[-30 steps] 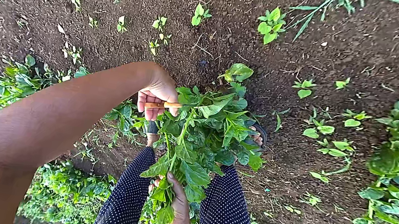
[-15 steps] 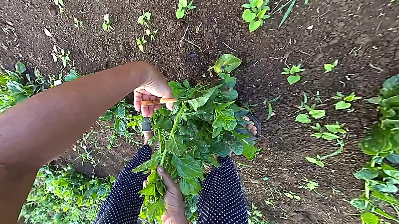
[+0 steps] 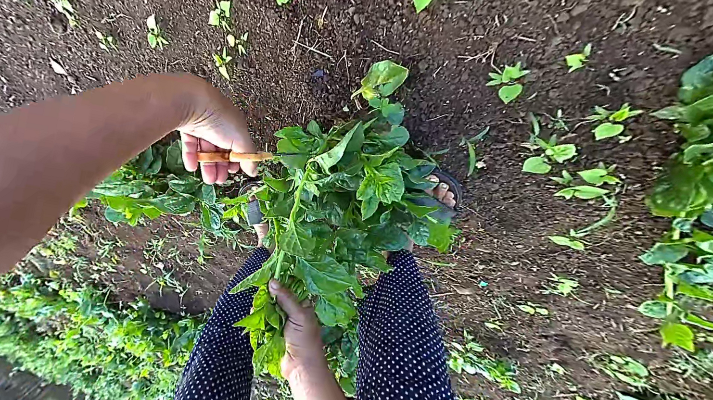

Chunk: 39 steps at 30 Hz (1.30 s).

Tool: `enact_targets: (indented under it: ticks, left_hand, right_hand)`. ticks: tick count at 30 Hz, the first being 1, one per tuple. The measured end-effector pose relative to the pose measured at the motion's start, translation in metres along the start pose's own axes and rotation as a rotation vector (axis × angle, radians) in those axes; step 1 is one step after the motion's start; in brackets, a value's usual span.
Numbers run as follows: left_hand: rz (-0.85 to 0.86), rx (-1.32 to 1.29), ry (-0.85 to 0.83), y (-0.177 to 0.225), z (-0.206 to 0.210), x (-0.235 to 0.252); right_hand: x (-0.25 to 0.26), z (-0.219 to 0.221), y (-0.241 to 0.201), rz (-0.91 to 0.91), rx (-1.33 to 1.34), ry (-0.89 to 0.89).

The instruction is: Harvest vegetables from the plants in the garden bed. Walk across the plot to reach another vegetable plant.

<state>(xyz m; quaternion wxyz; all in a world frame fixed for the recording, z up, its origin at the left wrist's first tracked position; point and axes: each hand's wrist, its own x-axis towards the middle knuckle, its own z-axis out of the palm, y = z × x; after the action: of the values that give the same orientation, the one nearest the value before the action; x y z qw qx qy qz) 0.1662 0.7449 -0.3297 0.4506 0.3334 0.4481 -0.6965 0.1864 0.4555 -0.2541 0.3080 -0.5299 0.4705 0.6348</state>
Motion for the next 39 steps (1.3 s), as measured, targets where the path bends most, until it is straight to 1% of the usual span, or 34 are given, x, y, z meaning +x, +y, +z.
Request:
enact_targets:
  ticks: [2,8,11,14,17,21,24,27,30,32,34,36,39]
  left_hand:
    - [-0.019,-0.015,0.012,0.008,0.0,-0.001]
    - [-0.032,-0.113,-0.03,0.023,0.009,0.002]
    - [0.028,-0.153,-0.113,0.016,0.011,0.014]
    - [0.08,-0.216,-0.149,0.003,0.009,0.023]
    - [0.086,-0.221,-0.136,0.0,0.01,0.03]
    - [0.058,-0.147,-0.097,0.017,0.016,0.028]
    - [0.042,-0.139,-0.09,0.021,0.018,0.026]
    - [0.086,-0.127,-0.074,0.017,0.02,0.021]
    - [0.126,-0.111,-0.008,0.012,0.024,0.015]
    - [0.157,-0.149,0.045,-0.002,0.024,0.013]
    - [0.209,-0.241,0.108,-0.034,0.03,0.011]
    - [0.276,-0.434,0.2,-0.086,0.05,0.018]
    - [0.337,-0.709,0.281,-0.176,0.106,0.027]
  right_hand:
    - [0.0,0.0,0.001,0.001,0.019,-0.008]
    - [0.0,0.0,0.0,0.017,0.037,-0.04]
    - [0.001,-0.002,0.0,0.023,0.07,-0.063]
    - [0.001,-0.003,-0.003,0.037,0.066,-0.092]
    - [0.001,-0.006,-0.004,0.053,0.08,-0.124]
    - [-0.001,-0.007,-0.005,0.047,0.078,-0.136]
    - [-0.001,-0.006,-0.005,0.045,0.075,-0.124]
    - [0.0,-0.005,-0.003,0.023,0.064,-0.109]
    - [-0.001,-0.005,0.006,0.002,-0.008,-0.128]
    - [-0.003,-0.007,0.014,-0.003,-0.09,-0.166]
    - [-0.008,-0.015,0.023,-0.007,-0.199,-0.212]
    - [-0.02,-0.027,0.034,0.009,-0.338,-0.257]
    - [-0.055,-0.044,0.053,0.056,-0.52,-0.286]
